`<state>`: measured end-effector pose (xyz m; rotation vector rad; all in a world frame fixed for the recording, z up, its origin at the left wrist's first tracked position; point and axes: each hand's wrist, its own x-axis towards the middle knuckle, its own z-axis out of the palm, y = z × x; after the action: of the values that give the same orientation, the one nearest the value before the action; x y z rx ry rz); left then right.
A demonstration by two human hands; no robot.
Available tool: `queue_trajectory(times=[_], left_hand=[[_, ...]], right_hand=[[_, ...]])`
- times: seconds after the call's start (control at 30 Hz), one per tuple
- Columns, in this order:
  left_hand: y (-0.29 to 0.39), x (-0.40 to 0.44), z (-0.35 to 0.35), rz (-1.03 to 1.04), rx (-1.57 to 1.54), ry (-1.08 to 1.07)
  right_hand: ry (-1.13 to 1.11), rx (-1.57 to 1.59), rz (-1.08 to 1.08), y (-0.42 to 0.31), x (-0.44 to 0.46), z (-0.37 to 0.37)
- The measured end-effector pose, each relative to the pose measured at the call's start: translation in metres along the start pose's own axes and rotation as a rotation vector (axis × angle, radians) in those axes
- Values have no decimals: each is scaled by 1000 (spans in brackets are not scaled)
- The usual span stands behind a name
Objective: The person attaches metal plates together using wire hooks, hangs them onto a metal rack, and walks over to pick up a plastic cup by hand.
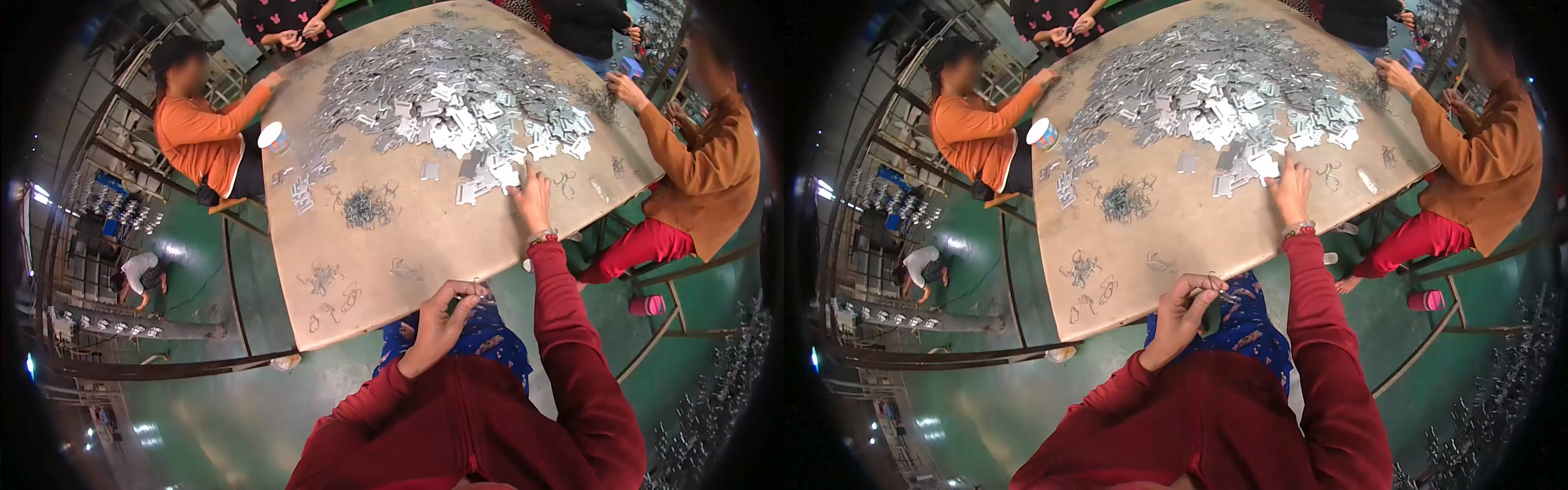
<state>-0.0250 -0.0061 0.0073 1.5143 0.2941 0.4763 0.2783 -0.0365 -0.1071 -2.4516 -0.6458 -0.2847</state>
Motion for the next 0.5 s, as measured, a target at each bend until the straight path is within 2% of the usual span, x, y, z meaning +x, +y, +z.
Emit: queue_trajectory(times=[0.03, 0.1, 0.2, 0.23, 0.33, 0.43, 0.5], left_hand=[[1, -1, -1, 3, 13, -4], [-4, -2, -4, 71, 48, -6], [-9, -3, -3, 44, 34, -43], [-11, -5, -2, 29, 17, -52], [-16, -3, -1, 64, 50, -70], [-31, 2, 1, 109, 16, -43], [-29, 4, 0, 4, 10, -87]], right_hand=[[97, 17, -76, 0, 0, 9], [25, 303, 38, -5, -1, 1], [-50, 635, 180, -2, -18, -8], [-128, 945, 297, -22, -32, -33], [-308, 1303, 303, -56, -74, -82], [-414, 1361, 268, -71, -102, -113], [-441, 1394, 277, -73, -114, -124]])
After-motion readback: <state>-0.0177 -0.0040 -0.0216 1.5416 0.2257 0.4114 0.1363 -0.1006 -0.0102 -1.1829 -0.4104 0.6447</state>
